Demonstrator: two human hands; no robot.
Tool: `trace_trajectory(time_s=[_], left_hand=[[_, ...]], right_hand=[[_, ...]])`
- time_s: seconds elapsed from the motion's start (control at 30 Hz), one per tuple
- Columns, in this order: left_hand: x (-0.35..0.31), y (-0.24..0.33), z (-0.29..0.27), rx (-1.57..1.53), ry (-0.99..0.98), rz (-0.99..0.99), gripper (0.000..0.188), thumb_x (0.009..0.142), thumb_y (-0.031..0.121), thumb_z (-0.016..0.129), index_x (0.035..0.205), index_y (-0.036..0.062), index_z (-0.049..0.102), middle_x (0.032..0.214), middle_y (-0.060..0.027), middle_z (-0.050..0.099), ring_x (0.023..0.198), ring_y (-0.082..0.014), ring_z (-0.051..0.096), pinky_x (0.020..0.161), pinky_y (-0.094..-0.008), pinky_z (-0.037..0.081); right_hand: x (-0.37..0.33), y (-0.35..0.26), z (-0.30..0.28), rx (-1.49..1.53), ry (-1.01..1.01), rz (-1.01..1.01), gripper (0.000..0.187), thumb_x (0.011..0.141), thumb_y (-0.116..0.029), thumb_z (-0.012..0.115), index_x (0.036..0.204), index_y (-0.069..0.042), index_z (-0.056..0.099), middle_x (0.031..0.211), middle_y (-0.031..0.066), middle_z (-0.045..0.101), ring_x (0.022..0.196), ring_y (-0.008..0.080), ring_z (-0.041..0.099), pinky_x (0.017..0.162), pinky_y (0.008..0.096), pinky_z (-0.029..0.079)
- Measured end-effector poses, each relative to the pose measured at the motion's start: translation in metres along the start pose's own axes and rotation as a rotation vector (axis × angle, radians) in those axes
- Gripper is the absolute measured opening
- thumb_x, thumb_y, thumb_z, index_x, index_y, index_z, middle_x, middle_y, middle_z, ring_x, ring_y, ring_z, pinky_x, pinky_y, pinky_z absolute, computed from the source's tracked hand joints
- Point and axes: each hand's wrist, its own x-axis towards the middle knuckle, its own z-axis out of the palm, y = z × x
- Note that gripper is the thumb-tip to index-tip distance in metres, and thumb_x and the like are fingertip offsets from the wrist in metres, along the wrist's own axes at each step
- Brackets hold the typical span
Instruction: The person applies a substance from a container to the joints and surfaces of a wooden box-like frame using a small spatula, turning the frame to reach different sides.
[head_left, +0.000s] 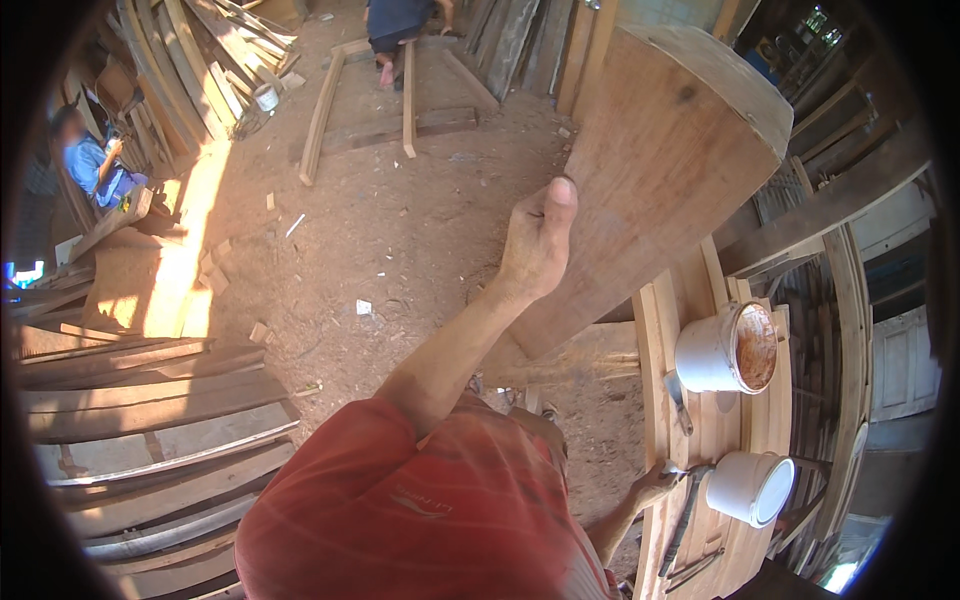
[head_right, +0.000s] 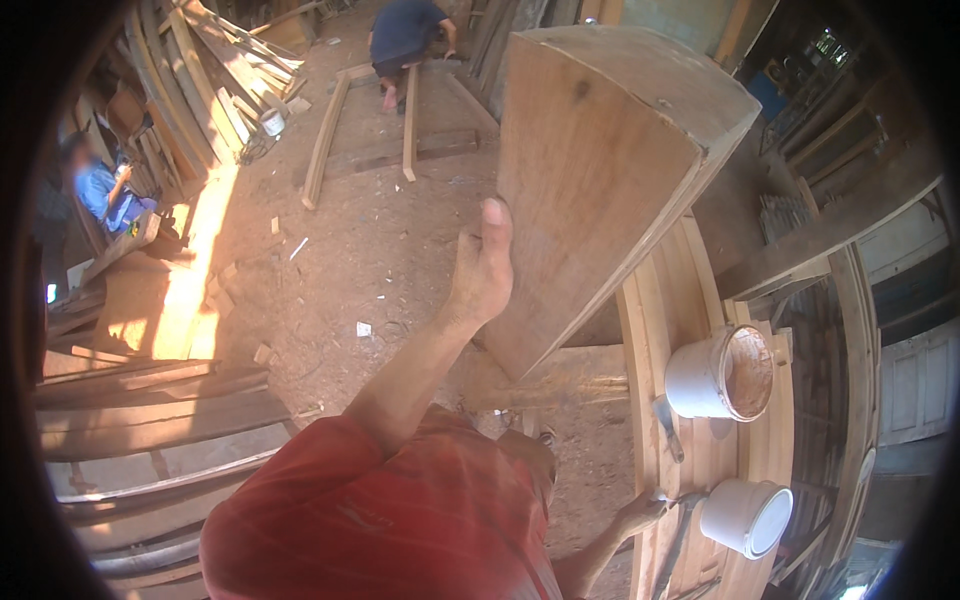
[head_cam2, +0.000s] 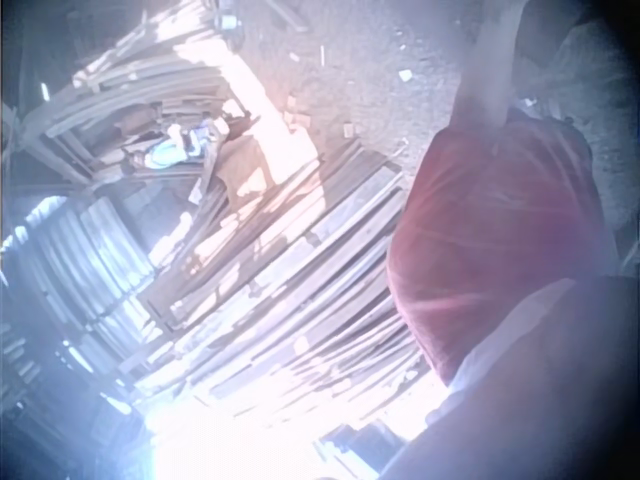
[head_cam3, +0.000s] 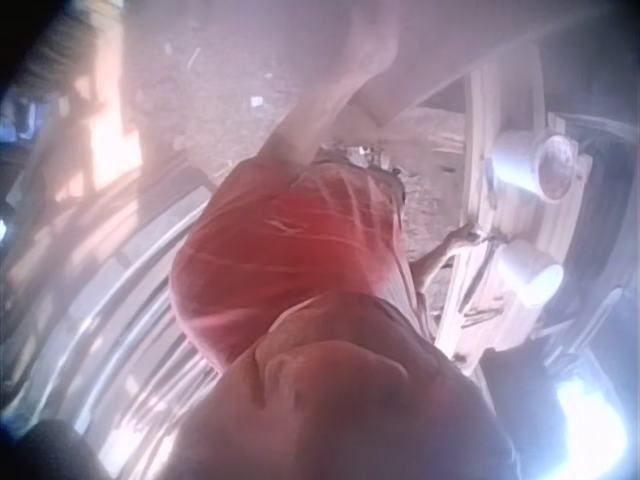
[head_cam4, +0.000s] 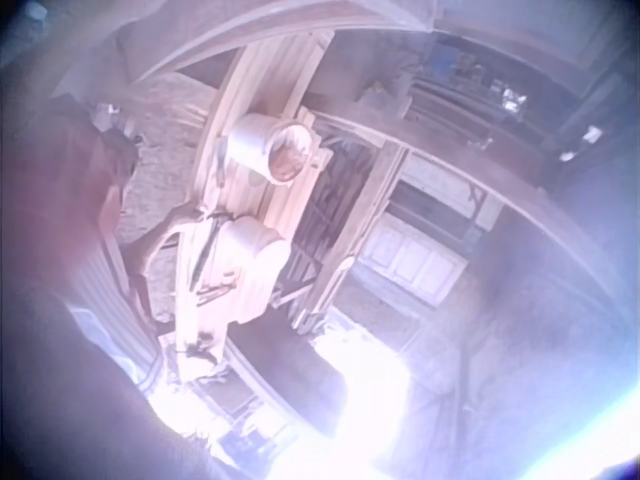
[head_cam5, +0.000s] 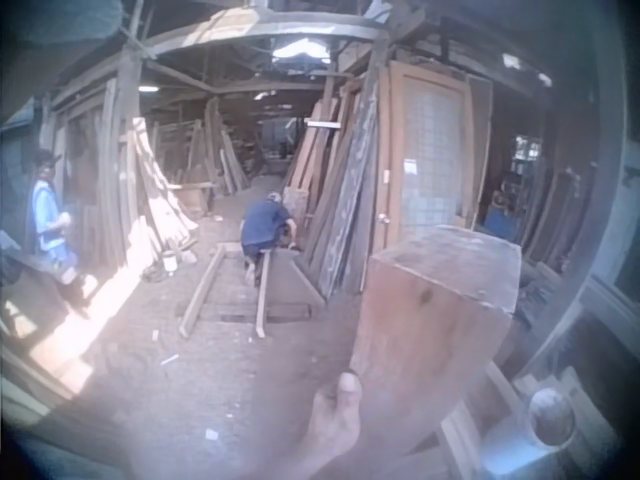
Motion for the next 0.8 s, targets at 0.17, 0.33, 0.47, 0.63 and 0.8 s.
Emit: trace_trajectory(time_s=[0.17, 0.33, 0.47, 0.63, 0.8], left_hand=[[-0.005, 0.003, -0.001, -0.027, -0.024, -0.021, 0.062, 0.104, 0.064, 0.043, 0.075, 0.0084, 0.044, 0.076, 0.0064, 0.039, 0.077, -0.0076, 0.037, 0.068, -0.0286, 0.036], [-0.008, 0.001, -0.001, 0.095, -0.023, 0.036, 0.07, 0.104, 0.068, 0.033, 0.074, 0.0046, 0.043, 0.071, 0.0044, 0.04, 0.073, -0.0092, 0.038, 0.062, -0.0321, 0.035], [-0.012, 0.001, -0.006, 0.162, -0.086, -0.005, 0.072, 0.104, 0.068, 0.03, 0.079, 0.0018, 0.047, 0.075, 0.0015, 0.045, 0.078, -0.0101, 0.041, 0.066, -0.0331, 0.038], [-0.017, 0.002, -0.003, 0.047, -0.035, 0.079, 0.064, 0.104, 0.064, 0.039, 0.078, 0.0057, 0.043, 0.076, 0.0034, 0.041, 0.077, -0.0091, 0.038, 0.067, -0.0308, 0.036], [-0.023, 0.002, 0.001, -0.026, -0.076, 0.112, 0.062, 0.105, 0.062, 0.042, 0.077, 0.0063, 0.044, 0.074, 0.0045, 0.039, 0.075, -0.0087, 0.037, 0.066, -0.0291, 0.036]], right_hand=[[0.006, 0.008, 0.001, -0.008, -0.035, 0.036, 0.036, 0.089, -0.031, 0.067, 0.102, 0.002, 0.07, 0.1, 0.0226, 0.066, 0.093, 0.0391, 0.065, 0.082, 0.0519, 0.049], [0.005, 0.007, 0.001, -0.035, -0.01, 0.057, 0.038, 0.088, -0.034, 0.07, 0.101, 0.002, 0.07, 0.097, 0.0211, 0.067, 0.089, 0.0375, 0.066, 0.078, 0.0497, 0.051], [0.002, 0.004, -0.002, -0.036, 0.009, 0.024, 0.046, 0.088, -0.041, 0.074, 0.1, 0.003, 0.069, 0.091, 0.0194, 0.068, 0.082, 0.0356, 0.067, 0.072, 0.0483, 0.052], [-0.02, 0.007, 0.003, -0.077, 0.167, -0.001, 0.043, 0.091, -0.039, 0.072, 0.095, 0.003, 0.065, 0.088, 0.0186, 0.066, 0.081, 0.0359, 0.066, 0.071, 0.0479, 0.051], [-0.086, -0.049, 0.008, 0.243, -0.145, -0.113, 0.03, 0.097, -0.027, 0.066, 0.099, 0.003, 0.06, 0.089, 0.0183, 0.062, 0.082, 0.0359, 0.062, 0.074, 0.0475, 0.049]])
